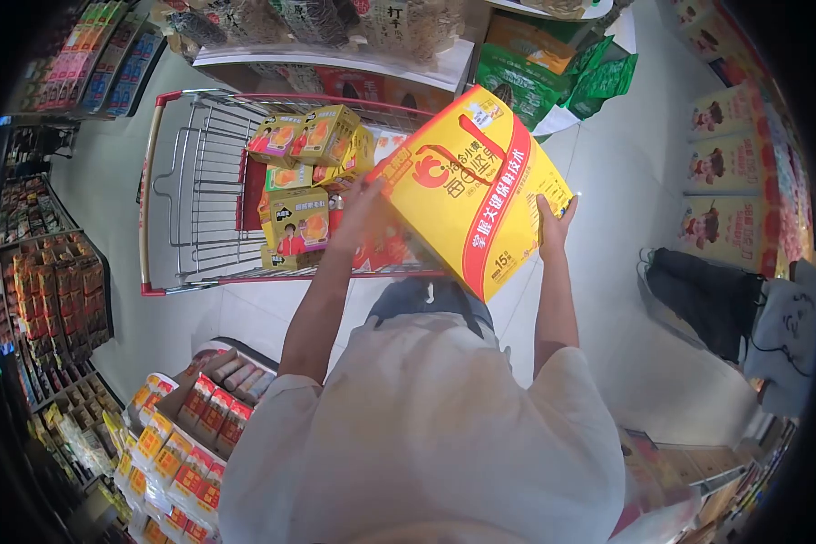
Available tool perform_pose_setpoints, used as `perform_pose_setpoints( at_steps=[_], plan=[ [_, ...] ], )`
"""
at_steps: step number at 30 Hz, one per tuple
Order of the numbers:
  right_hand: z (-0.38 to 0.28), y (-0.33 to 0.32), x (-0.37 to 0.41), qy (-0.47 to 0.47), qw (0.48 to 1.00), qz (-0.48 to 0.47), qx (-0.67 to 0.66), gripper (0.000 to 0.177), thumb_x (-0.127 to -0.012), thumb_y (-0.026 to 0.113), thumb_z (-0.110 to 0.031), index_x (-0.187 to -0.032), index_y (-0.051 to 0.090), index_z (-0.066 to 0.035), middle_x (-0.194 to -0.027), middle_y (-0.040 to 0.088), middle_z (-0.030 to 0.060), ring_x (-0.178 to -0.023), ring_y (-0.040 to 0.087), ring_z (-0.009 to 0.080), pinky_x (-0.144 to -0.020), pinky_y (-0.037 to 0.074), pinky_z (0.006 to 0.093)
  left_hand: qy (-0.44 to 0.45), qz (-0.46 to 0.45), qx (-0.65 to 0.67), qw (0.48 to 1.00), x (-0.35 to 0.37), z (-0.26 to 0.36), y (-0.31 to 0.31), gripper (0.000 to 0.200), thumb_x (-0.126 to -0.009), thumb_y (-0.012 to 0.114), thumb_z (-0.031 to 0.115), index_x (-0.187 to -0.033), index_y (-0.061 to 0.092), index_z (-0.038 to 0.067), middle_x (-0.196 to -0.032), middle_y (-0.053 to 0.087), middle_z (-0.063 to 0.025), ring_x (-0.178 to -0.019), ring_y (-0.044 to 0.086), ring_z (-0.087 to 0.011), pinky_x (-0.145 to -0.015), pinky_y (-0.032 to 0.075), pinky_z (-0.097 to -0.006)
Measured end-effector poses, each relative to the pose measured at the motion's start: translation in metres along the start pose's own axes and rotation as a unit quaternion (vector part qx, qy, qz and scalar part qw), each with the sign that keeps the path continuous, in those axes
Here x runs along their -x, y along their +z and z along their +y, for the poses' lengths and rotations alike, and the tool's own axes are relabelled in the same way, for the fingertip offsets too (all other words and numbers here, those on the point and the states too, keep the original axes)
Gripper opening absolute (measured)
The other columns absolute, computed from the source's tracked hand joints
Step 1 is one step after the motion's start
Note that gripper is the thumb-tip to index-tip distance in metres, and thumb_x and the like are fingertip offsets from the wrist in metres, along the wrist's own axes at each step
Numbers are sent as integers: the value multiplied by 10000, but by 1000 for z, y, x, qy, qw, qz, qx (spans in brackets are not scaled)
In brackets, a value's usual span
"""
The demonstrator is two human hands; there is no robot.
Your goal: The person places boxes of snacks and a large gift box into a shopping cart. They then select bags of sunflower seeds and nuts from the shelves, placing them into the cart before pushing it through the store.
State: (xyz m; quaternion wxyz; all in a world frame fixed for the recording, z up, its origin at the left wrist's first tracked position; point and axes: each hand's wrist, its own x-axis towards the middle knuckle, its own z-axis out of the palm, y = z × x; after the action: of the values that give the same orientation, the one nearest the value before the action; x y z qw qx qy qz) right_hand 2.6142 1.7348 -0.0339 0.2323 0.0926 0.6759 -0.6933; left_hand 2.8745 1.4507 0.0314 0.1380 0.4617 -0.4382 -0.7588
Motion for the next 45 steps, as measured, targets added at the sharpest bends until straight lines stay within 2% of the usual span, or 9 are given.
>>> perform_pose_setpoints(
  at_steps=[6,9,13,22,30,35,40,42,45],
  plan=[
    [-18,-17,-27,77,991,-9,-110,863,-902,623,-104,-1517,21,-161,-1413,402,165,-1199,508,270,-935,467,375,8,57,113,992,-3,-10,63,539,-860,693,175,-1314,403,191,-1024,565,-99,-796,597,-186,-537,507,-360],
    [-4,-32,-22,122,971,-105,-176,671,-940,549,-108,-1485,159,-134,-1361,472,139,-1180,533,260,-940,477,380,88,-3,67,994,20,23,89,533,-845,681,123,-1304,413,89,-1151,585,-77,-1020,607,-191,-820,528,-301],
    [1,-26,21,169,946,-147,-236,470,-968,480,-122,-1404,317,-61,-1293,534,124,-1144,562,248,-957,484,383,128,-10,28,991,69,57,82,529,-819,651,-23,-1290,423,53,-1149,597,-97,-1028,608,-183,-851,525,-299],
    [-6,156,166,143,926,-220,-272,467,-963,447,-124,-1402,331,-14,-1337,501,156,-1205,529,260,-1009,454,389,231,35,64,970,160,110,-129,604,-822,632,-27,-1366,375,27,-1310,486,-138,-1192,509,-205,-1022,426,-356],
    [8,424,301,152,859,-396,-288,542,-888,494,-73,-1407,342,-30,-1351,491,141,-1232,496,237,-1020,414,366,453,206,60,866,205,206,-380,498,-867,572,70,-1324,387,-1,-1259,503,-163,-1132,559,-256,-936,528,-382],
    [49,519,352,51,870,-467,-149,526,-897,534,-103,-1392,370,-36,-1313,512,94,-1199,491,221,-1015,393,372,426,290,71,854,198,221,-472,403,-898,537,56,-1282,426,6,-1235,523,-165,-1097,571,-239,-913,523,-346],
    [67,540,404,122,870,-460,129,586,-879,586,-135,-1406,379,14,-1373,477,144,-1369,319,242,-1073,333,348,413,352,1,840,156,207,-491,372,-923,519,60,-1289,465,15,-1259,518,-128,-1105,541,-212,-943,474,-326],
    [73,523,406,-84,811,-533,224,647,-867,616,-143,-1436,345,3,-1389,462,171,-1364,350,242,-1061,359,341,415,415,-66,807,153,209,-466,418,-941,508,95,-1341,408,29,-1324,455,-142,-1137,520,-232,-942,474,-347],
    [84,492,370,92,835,-528,129,594,-835,615,-133,-1374,417,22,-1280,527,146,-1153,547,209,-964,451,284,421,434,-58,794,149,203,-427,499,-956,500,131,-1413,314,60,-1367,396,-166,-1147,513,-251,-945,476,-369]
  ],
)
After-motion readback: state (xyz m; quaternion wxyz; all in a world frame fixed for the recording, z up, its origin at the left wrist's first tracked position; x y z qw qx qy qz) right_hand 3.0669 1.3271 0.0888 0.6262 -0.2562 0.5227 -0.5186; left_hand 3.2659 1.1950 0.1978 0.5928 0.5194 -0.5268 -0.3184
